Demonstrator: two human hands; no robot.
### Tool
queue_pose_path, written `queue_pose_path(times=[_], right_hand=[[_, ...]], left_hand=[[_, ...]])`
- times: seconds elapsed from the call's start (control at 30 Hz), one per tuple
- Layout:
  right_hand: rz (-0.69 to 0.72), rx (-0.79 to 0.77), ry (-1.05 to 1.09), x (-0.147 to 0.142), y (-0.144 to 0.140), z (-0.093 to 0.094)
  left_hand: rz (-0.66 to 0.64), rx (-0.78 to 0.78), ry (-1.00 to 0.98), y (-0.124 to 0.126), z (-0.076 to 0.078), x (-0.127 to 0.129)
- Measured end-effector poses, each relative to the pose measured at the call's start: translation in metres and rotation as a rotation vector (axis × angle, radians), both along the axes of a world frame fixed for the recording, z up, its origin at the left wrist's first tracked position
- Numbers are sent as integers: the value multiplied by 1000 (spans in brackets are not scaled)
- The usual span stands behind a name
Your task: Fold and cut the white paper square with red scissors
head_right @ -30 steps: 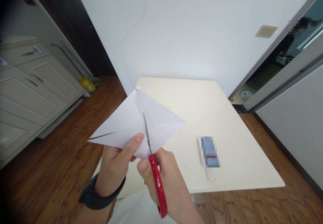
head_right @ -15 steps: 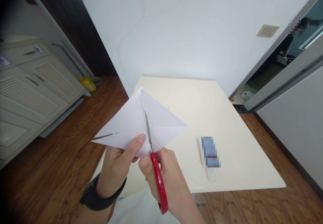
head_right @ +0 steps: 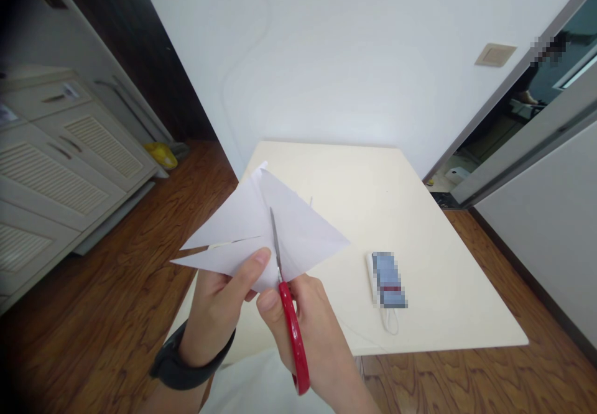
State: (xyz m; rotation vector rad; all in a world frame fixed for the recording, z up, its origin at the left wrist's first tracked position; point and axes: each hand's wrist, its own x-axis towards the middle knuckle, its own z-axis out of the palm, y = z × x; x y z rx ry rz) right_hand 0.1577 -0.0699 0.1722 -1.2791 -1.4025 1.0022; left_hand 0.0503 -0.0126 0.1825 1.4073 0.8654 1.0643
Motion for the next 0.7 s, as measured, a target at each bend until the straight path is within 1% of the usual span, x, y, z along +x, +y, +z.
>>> queue_pose_path(times=[0.1,0.23,0.27,0.33,0.43,0.5,0.57,0.63,0.7], right_hand=[[18,-34,-2,0,-6,-4],[130,-106,-10,4,-19,-19],[150,-121,-22,7,-21,-23],[153,-132,-35,13,-25,-31],[73,-109,-36,23,-25,-34],[36,-76,2,29,-22,-30],[-11,-23,53,33,-18,-22],[-109,14,85,35,-14,-11],[-178,11,139,37,-12,-2]], left_hand=[[113,10,-32,1,1,1],[303,-17,-69,10,-3,-7],[324,-20,-88,13,-4,-10],[309,-49,-146,18,-5,-16],[235,-141,-211,23,-2,-22],[149,-207,-209,24,2,-24],[11,-259,-192,26,4,-27],[-132,-298,-164,28,3,-32],[-243,-324,-137,30,1,-37]])
